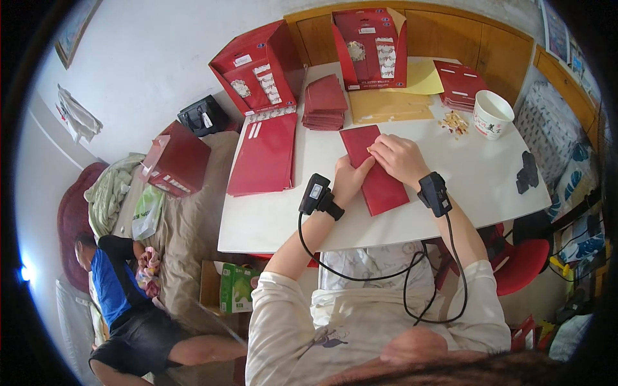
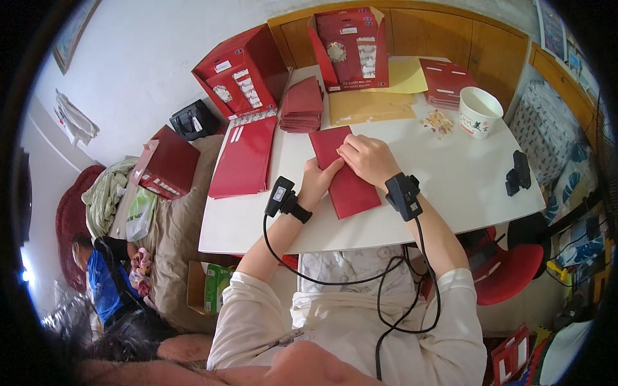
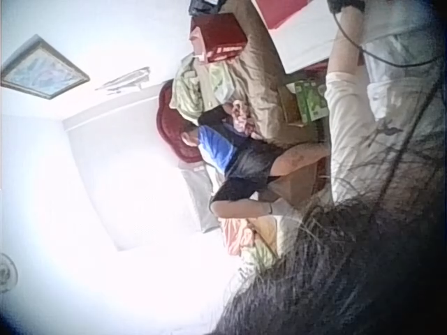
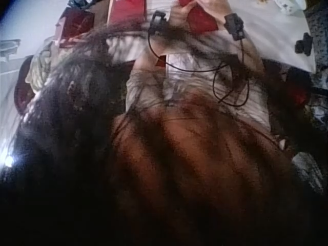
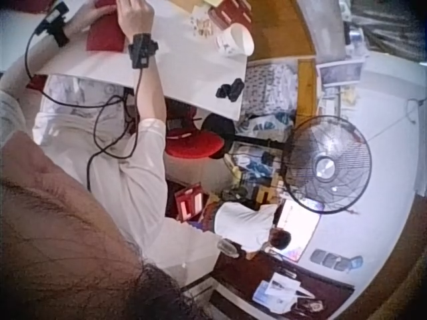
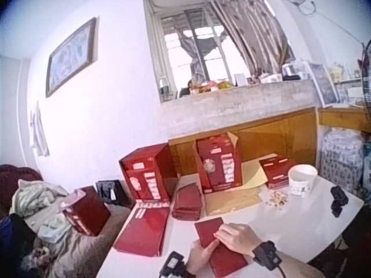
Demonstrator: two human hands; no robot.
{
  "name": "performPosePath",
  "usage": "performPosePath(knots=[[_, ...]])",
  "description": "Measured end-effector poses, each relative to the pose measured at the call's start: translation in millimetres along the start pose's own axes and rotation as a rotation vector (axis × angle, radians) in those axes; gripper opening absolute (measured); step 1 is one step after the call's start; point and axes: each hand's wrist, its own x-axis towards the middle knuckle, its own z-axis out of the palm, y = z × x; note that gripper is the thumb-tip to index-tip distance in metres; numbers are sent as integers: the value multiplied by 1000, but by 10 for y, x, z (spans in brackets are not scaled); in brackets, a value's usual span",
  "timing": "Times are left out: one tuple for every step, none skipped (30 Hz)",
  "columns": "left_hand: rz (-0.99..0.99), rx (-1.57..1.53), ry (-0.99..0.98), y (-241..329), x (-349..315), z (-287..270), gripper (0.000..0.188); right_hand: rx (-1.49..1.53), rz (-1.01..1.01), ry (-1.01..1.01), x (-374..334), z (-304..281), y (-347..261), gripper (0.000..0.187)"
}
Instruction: Assembling card sets by placing decorative cards into envelopes and organizing them into boxes.
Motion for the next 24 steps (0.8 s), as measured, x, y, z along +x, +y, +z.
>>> performPosePath(knots=[[-4, 4, -4, -2, 3, 2, 26, -25, 6, 6, -3, 7, -4, 7], [-9, 9, -8, -5, 3, 5, 26, -26, 6, 4, -6, 14, -9, 7], [-9, 8, -7, 1, 1, 5, 26, -22, 1, 24, 1, 24, -13, 7], [-5, 19, 10, 6, -1, 7, 26, -18, -3, 44, 6, 32, -14, 7], [0, 30, 27, 11, -5, 8, 26, -17, -4, 43, 10, 38, -11, 7], [0, 29, 27, 33, -9, 10, 26, -26, -12, 46, 15, 43, -5, 6], [-17, 48, 23, 61, -15, 13, 26, -35, -21, 49, 16, 45, -2, 7], [-35, 67, 18, 76, -18, 14, 26, -36, -21, 48, 15, 44, -2, 7], [-34, 66, 21, 57, -14, 7, 26, -18, -7, 54, 22, 45, -8, 7], [-3, 41, 21, 25, -6, 5, 26, 1, 7, 60, 29, 45, -15, 7], [28, 17, 22, -1, -1, 3, 26, 2, 5, 59, 33, 41, -27, 7], [29, 16, 24, -13, 0, 4, 26, 27, 43, 36, 33, 34, -43, 5], [37, 1, 29, -25, 1, 3, 25, 52, 82, 14, 36, 34, -53, 4], [45, -13, 34, -37, 1, -4, 25, 54, 79, 13, 42, 42, -55, 4], [45, -15, 33, -28, 1, 2, 25, 81, 128, 21, 35, 41, -50, 3], [29, -7, 25, -19, 3, 9, 25, 109, 177, 30, 29, 40, -44, 3], [14, 2, 17, -10, 5, 17, 25, 107, 178, 29, 25, 37, -36, 3], [14, 2, 19, -6, 0, 15, 25, 107, 173, 35, 33, 40, -35, 3], [20, -2, 38, -1, -5, 19, 26, 106, 167, 41, 39, 44, -34, 3], [27, -6, 56, 4, -8, 20, 26, 108, 166, 41, 44, 48, -33, 3], [26, -7, 56, 13, -10, 19, 26, 108, 154, 54, 44, 52, -29, 4], [18, 6, 35, 23, -12, 14, 25, 107, 142, 68, 43, 53, -27, 6], [10, 18, 14, 34, -13, 9, 25, 106, 143, 67, 42, 46, -28, 6], [10, 17, 11, 50, -14, 11, 25, 108, 150, 59, 42, 29, -28, 6]])
